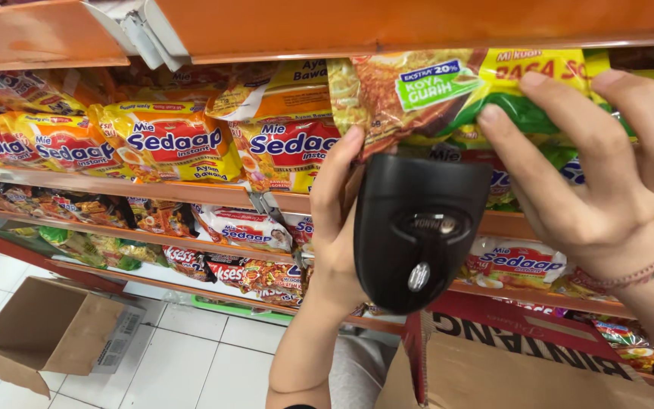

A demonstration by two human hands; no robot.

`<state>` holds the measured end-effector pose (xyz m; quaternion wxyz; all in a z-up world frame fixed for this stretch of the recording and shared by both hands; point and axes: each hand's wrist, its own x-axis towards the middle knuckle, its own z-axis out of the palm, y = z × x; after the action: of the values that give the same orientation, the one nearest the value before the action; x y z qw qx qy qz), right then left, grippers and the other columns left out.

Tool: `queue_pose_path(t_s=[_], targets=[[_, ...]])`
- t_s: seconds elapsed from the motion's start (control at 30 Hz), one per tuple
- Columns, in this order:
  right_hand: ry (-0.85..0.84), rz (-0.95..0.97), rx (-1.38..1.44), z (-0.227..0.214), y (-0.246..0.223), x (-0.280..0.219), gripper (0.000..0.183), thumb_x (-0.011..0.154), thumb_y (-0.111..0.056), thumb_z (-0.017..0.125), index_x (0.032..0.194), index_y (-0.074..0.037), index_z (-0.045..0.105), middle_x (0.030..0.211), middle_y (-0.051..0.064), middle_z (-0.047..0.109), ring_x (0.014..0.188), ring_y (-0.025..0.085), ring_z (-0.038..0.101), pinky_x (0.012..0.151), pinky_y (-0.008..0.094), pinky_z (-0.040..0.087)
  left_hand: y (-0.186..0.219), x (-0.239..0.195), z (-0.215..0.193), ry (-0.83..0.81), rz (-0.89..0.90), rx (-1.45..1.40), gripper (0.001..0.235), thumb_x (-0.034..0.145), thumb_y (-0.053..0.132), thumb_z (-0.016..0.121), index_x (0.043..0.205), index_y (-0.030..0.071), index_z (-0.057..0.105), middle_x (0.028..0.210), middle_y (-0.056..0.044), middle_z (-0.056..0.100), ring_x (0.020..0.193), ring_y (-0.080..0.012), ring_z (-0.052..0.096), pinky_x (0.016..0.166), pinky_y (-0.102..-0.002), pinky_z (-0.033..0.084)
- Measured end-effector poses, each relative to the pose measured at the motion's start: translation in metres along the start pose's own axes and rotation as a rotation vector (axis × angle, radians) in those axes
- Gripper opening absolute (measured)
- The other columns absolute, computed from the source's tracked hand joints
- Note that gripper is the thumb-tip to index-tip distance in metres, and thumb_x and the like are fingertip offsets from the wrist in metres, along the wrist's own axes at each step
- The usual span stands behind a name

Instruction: The person repeatedly takes instant noodle packets from a cardboard box, wipes each packet with a cloth, scans the barcode with a handheld scanner, and places the packet on a store shelf. The process is repeated for multiple packets of different flavors.

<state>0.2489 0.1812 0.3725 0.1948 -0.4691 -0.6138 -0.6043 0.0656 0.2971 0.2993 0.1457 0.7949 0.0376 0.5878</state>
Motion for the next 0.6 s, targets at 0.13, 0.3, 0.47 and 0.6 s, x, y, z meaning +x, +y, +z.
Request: queue_pose_path(t_s=[0.13, 0.3, 0.47, 0.6], targets=[[0.023, 0.0, -0.008, 0.002, 0.001, -0.003, 0.03, 0.079, -0.004, 0.08, 0.108, -0.008, 0.085, 0.114, 0.015, 0.065, 0.106, 0.038, 0.056, 0.086, 0.048, 0.054, 0.001, 0.007, -0.003, -0.029, 0.027, -0.037, 0.05, 0.094, 0.004, 0.081, 0.137, -0.01, 0.058, 0.161, -0.021, 0.028, 0.14, -0.0329, 0.055, 0.119, -0.037, 0.053], [-0.121, -0.023, 0.124, -0.018, 0.008, -0.021, 0.034, 0.078, 0.005, 0.075, 0.11, -0.005, 0.079, 0.116, 0.018, 0.065, 0.113, 0.042, 0.06, 0.093, 0.05, 0.06, 0.004, 0.001, -0.009, -0.094, 0.017, -0.083, 0.045, 0.092, 0.007, 0.08, 0.131, -0.01, 0.062, 0.155, -0.024, 0.035, 0.143, -0.0356, 0.057, 0.115, -0.04, 0.053], [-0.002, -0.192, 0.132, -0.021, 0.018, -0.047, 0.034, 0.075, 0.006, 0.081, 0.106, -0.007, 0.078, 0.111, 0.017, 0.064, 0.103, 0.041, 0.062, 0.081, 0.048, 0.061, 0.001, -0.009, -0.003, -0.079, 0.099, -0.051, 0.045, 0.093, 0.017, 0.081, 0.128, -0.006, 0.064, 0.154, -0.022, 0.039, 0.147, -0.0363, 0.048, 0.118, -0.041, 0.052], [0.005, -0.255, 0.121, -0.022, 0.032, -0.059, 0.035, 0.072, 0.005, 0.083, 0.106, -0.006, 0.079, 0.114, 0.017, 0.066, 0.102, 0.043, 0.063, 0.081, 0.048, 0.061, 0.0, -0.011, 0.006, -0.169, 0.105, -0.068, 0.053, 0.092, 0.016, 0.084, 0.135, -0.005, 0.061, 0.154, -0.018, 0.039, 0.148, -0.0368, 0.046, 0.124, -0.043, 0.048]])
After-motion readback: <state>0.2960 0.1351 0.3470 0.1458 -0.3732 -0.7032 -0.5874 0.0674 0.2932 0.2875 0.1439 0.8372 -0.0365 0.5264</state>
